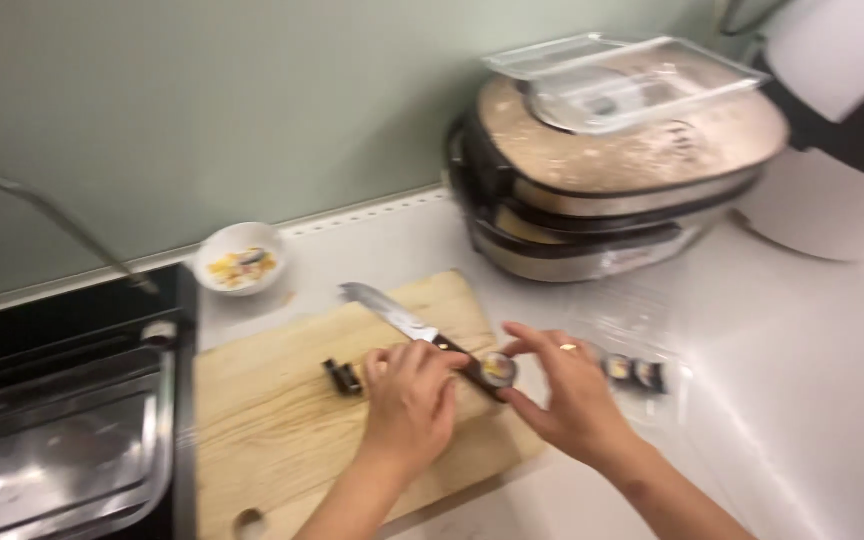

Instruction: Cutting sushi rolls on a wooden board and arranging them into plastic takeout containers.

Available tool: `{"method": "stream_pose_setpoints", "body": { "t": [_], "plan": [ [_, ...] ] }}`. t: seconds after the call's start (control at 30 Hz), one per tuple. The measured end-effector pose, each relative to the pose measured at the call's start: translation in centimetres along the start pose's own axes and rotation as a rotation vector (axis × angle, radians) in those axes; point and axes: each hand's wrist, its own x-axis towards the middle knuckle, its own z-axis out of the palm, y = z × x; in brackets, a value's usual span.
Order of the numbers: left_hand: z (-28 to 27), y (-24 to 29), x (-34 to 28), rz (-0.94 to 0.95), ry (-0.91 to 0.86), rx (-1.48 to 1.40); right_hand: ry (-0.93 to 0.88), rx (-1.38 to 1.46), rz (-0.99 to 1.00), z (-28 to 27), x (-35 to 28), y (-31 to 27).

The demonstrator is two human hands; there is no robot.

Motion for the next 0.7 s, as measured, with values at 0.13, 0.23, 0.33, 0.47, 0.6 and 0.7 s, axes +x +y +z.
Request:
{"method": "stream_pose_setpoints", "body": {
  "t": [0.13, 0.23, 0.33, 0.47, 0.6, 0.7],
  "plan": [
    [6.4, 5.1, 0.7, 0.099, -0.102, -0.104, 0.033, -0.051, 0.125, -5.5, -6.1, 5.8],
    [11.2, 8.6, 0.8, 0.118, -0.26, -0.221, -0.006, -0.185, 0.303, -8.1, -9.4, 9.1],
    [13.9, 11.3, 1.0, -0.151, -0.566, -0.249, -0.115, -0.199, 0.464, -9.0, -10.3, 10.4],
    [16.8, 12.1, 0.8, -0.36, -0.684, -0.27, -0.21, -0.179, 0.478, -8.7, -10.6, 11.8],
    [18.5, 11.6, 0.8, -0.443, -0.695, -0.309, -0.22, -0.225, 0.402, -9.0, -10.6, 12.0],
    [16.6, 12.5, 2.4, -0.551, -0.795, -0.344, -0.244, -0.314, 0.367, -10.0, -9.4, 10.8]
  ]
}}
